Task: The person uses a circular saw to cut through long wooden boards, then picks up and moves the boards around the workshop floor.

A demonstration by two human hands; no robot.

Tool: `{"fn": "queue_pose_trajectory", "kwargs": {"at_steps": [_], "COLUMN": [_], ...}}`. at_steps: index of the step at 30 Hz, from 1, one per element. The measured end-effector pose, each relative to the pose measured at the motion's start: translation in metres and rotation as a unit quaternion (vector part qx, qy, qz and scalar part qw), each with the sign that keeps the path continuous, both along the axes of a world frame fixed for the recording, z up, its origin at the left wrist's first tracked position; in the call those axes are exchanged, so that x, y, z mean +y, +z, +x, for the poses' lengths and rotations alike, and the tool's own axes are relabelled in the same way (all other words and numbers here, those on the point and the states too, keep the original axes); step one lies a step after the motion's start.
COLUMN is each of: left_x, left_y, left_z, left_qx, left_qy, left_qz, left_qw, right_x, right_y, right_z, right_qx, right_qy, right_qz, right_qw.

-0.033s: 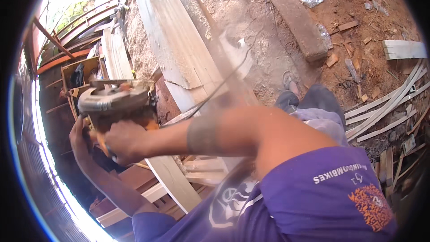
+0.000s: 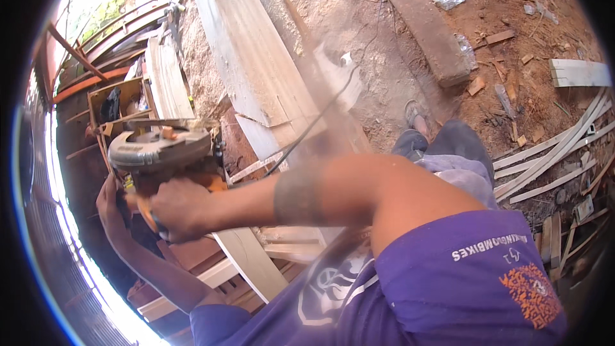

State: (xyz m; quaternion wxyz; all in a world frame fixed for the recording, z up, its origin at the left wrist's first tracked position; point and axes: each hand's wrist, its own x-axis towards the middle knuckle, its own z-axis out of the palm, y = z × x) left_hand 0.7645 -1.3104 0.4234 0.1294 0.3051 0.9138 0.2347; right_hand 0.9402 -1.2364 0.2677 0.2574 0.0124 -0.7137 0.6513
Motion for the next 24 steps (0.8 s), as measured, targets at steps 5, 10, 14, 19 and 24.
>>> {"fn": "queue_pose_trajectory", "kwargs": {"at_steps": [5, 10, 14, 19, 24], "left_x": [-0.037, -0.036, -0.017, 0.019, 0.009], "left_y": [0.039, 0.050, -0.053, -0.242, -0.269], "left_z": [0.088, 0.167, 0.199, 0.191, 0.214], "left_qx": [0.058, -0.056, 0.270, 0.208, 0.037], "left_qy": [-0.007, -0.018, -0.093, 0.079, 0.160], "left_qz": [-0.029, 0.075, 0.118, 0.124, 0.025], "left_qw": [0.998, 0.995, 0.951, 0.967, 0.986], "right_x": [0.008, 0.037, 0.074, 0.143, 0.192], "right_y": [0.016, 0.025, 0.008, 0.010, -0.048], "right_z": [0.074, 0.153, 0.214, 0.328, 0.394], "right_qx": [0.064, 0.056, 0.036, -0.133, -0.279], "right_qy": [0.109, 0.138, 0.068, -0.054, -0.173], "right_qz": [-0.042, -0.048, -0.110, -0.052, -0.077], "right_qw": [0.991, 0.988, 0.991, 0.988, 0.942]}}
